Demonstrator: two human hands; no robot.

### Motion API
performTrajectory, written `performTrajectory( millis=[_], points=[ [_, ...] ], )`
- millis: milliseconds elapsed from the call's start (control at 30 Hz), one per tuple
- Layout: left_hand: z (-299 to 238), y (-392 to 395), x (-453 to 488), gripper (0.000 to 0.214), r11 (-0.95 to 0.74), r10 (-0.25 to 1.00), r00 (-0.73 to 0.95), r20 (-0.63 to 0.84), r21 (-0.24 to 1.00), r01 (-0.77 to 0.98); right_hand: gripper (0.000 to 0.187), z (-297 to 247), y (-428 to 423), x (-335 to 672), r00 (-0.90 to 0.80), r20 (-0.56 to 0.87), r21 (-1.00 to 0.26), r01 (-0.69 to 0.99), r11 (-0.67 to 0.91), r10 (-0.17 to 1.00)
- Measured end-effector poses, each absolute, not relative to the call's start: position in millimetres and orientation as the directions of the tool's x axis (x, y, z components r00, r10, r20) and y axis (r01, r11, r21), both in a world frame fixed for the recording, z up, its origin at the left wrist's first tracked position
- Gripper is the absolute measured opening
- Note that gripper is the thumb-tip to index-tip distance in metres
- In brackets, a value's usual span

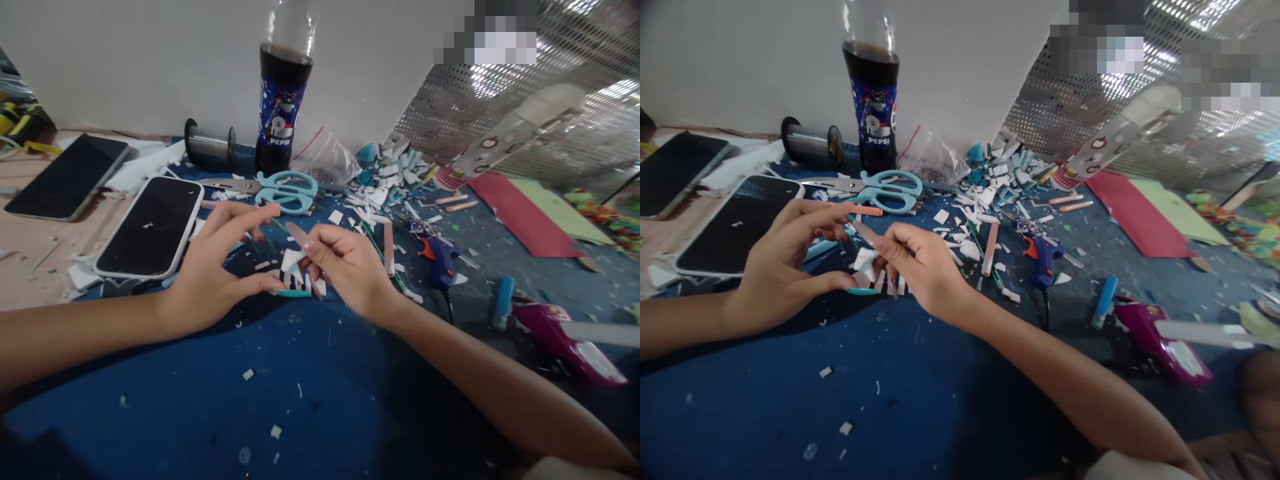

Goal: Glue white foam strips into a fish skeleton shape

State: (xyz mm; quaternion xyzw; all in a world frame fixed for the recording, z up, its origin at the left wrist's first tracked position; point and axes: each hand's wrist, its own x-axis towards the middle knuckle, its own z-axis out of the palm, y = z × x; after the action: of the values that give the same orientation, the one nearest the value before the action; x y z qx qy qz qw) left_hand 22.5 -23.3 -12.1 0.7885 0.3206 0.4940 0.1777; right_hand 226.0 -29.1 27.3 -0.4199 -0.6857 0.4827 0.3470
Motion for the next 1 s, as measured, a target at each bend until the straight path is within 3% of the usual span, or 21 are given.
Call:
performTrajectory(
  millis=[67,200,433,633,1000],
  points=[
    [-13.0,-22.9,21.6,0.082,-0.683,0.73,0.363,0.579,0.6,0.415,0.037,30.9,-27.8,233.0,-0.366,0.132,-0.91,0.323,0.259,0.921],
    [-14.3,-26.7,22.3,0.099,-0.688,0.725,0.559,0.402,0.451,0.568,0.036,35.2,-32.5,251.6,-0.328,0.216,-0.772,0.519,0.366,0.92],
    [-16.0,-30.9,22.7,0.083,-0.726,0.688,0.64,0.342,0.321,0.608,0.039,22.2,-60.9,266.2,-0.397,0.242,-0.468,0.751,0.465,0.885],
    [-16.3,-29.6,22.2,0.07,-0.685,0.728,0.612,0.309,0.327,0.651,0.036,9.6,-76.9,259.5,-0.577,0.277,-0.204,0.746,0.634,0.768],
    [-15.3,-31.9,2.9,0.059,-0.717,0.697,0.617,0.365,0.325,0.617,0.026,6.8,-83.8,257.6,-0.655,0.235,-0.023,0.735,0.678,0.718]
  ],
)
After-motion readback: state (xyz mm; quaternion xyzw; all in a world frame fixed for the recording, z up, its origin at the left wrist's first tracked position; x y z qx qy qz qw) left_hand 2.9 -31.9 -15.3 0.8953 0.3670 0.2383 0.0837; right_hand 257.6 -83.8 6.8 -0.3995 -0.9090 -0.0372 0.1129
